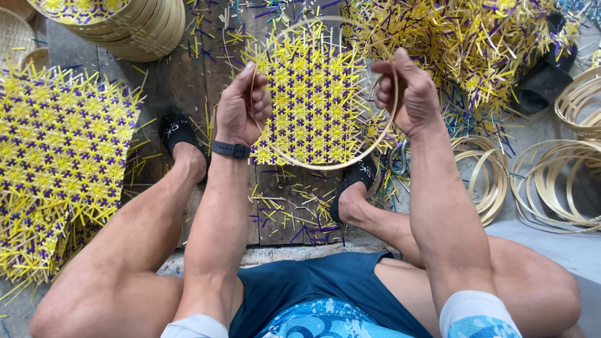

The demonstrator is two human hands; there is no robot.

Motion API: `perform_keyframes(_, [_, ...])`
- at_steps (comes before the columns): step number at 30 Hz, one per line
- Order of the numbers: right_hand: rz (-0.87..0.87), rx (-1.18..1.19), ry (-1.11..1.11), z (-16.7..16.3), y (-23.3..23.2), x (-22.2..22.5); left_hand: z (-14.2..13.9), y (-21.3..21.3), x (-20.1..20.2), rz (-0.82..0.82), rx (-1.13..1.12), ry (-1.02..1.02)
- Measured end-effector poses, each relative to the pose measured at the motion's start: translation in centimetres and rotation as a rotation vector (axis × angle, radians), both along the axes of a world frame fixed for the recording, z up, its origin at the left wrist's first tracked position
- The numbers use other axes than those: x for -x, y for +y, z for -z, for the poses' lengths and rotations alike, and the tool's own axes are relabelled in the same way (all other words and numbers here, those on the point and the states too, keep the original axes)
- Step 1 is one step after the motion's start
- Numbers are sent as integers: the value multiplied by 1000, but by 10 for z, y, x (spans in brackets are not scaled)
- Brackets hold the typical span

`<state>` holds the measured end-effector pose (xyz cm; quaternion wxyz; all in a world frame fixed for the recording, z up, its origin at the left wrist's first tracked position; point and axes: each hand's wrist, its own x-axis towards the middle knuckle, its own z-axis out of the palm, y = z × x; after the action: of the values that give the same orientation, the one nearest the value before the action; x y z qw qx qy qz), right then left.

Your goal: The person sits on the floor and trims the excess woven bamboo strips from the edge of a round woven tray using shears, working over a wooden mold. They then fit and press a thin bamboo rim ring around the tray edge, press the tray into the mold, and set the finished tray aside.

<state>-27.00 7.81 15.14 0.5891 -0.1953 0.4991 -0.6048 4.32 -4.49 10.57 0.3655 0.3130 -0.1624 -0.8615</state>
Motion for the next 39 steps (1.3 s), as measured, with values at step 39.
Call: perform_keyframes(39, [74,-290,982,217,0,-25,155,1,-27,-47,628,-1388])
